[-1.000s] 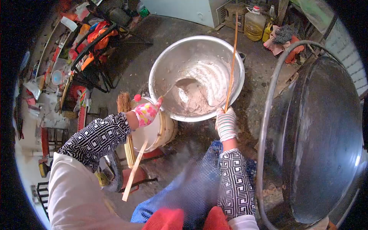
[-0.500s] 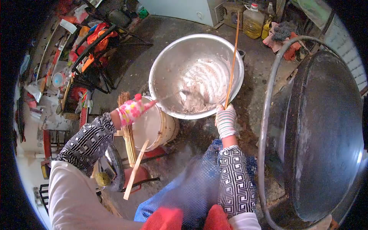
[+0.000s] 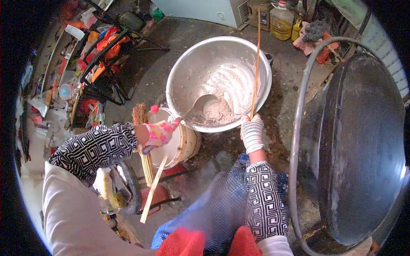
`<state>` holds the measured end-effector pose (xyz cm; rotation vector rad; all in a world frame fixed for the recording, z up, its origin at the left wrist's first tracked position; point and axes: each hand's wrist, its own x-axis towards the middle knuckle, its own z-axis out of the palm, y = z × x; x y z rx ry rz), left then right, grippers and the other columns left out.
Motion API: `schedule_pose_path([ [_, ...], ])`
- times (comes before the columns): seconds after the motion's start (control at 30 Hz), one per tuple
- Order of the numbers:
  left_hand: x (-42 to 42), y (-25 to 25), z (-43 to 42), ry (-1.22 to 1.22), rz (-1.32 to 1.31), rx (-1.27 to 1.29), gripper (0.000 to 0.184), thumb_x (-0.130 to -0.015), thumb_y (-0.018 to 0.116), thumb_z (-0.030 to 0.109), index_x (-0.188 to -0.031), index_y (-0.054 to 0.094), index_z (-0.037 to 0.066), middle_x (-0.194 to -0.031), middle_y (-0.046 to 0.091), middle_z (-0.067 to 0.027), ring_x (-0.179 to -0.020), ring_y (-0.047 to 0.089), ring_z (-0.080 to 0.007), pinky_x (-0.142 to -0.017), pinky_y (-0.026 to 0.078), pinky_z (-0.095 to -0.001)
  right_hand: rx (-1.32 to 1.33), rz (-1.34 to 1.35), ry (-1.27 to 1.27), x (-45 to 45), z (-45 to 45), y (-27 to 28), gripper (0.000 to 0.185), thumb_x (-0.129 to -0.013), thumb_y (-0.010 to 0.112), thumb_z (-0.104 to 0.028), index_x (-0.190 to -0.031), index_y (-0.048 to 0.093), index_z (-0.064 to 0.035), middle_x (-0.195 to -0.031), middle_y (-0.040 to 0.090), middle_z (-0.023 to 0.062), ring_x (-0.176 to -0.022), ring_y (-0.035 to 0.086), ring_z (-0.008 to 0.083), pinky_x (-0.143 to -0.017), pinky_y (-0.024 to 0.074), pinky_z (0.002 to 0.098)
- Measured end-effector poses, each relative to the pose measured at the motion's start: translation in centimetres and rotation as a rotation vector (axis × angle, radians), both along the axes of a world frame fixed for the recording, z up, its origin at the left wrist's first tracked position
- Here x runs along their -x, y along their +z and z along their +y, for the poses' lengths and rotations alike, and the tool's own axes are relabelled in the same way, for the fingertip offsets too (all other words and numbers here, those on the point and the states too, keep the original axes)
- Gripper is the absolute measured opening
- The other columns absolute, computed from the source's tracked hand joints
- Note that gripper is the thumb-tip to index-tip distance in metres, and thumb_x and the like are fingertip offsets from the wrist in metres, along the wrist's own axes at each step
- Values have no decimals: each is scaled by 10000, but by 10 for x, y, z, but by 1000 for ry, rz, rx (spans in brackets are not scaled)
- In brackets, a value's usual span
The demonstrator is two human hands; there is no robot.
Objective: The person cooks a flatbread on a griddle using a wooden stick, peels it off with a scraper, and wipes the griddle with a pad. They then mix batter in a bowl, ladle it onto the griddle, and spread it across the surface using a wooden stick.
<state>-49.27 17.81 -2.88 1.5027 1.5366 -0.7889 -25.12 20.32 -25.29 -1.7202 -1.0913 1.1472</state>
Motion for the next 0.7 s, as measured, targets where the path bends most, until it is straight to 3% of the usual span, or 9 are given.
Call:
schedule_pose_path([
  [0.03,-7,1,-3,164,-30,111,539,-877,487,136,-1364,261,86,-716,509,21,-524,495,-118,-448,444,-261,50,-38,14,-5,-1,32,255,-829,571,-168,-965,512,40,-741,570,190,-606,540,317,-533,436,391],
  [0.07,-1,-18,-8,169,-31,111,539,-877,487,136,-1364,261,86,-716,509,21,-524,495,-118,-448,444,-261,100,-75,29,-6,-2,52,272,-808,593,-159,-954,522,59,-877,607,264,-833,585,424,-731,472,439],
  [0.17,15,-75,-12,220,-370,135,487,-864,512,144,-1298,295,102,-715,516,-2,-533,510,-132,-466,458,-272,-22,-127,34,-7,-6,57,265,-813,589,-165,-953,519,50,-876,604,273,-834,587,424,-727,475,439],
  [0.27,-23,-75,-4,249,-493,190,306,-780,582,109,-1043,464,9,-673,580,-86,-553,591,-223,-482,484,-344,10,-155,61,-7,-7,62,271,-822,580,-177,-958,505,45,-867,601,273,-833,586,427,-724,476,441],
  [0.33,-54,-60,0,677,-666,373,142,-796,599,118,-877,509,45,-674,577,-91,-555,593,-237,-480,489,-352,60,-180,76,-8,-6,67,276,-827,573,-184,-964,498,43,-862,600,271,-831,585,428,-722,476,442],
  [0.37,-60,-70,-1,842,-603,383,95,-829,583,137,-827,514,72,-667,570,-87,-547,587,-236,-487,495,-352,71,-185,90,-9,-7,68,311,-821,575,-204,-976,513,59,-873,600,277,-831,582,431,-722,473,443],
  [0.5,-82,-78,13,817,-657,413,133,-829,593,138,-916,500,100,-657,564,-76,-546,585,-223,-485,499,-358,53,-96,69,-9,-9,72,305,-827,556,-197,-975,491,62,-868,596,275,-817,584,426,-713,472,453],
  [0.6,-85,-85,15,995,-843,394,461,-910,499,158,-1306,263,174,-768,526,-37,-532,545,-124,-449,509,-279,28,-21,101,-6,-13,70,286,-843,510,-178,-1004,458,53,-873,598,269,-785,587,424,-704,471,459],
  [0.7,-91,-84,20,1028,-891,419,513,-903,513,117,-1341,256,187,-780,499,-16,-560,535,-112,-453,499,-248,37,-25,88,0,-16,65,334,-835,532,-215,-1024,467,53,-889,599,283,-824,589,429,-718,470,460],
])
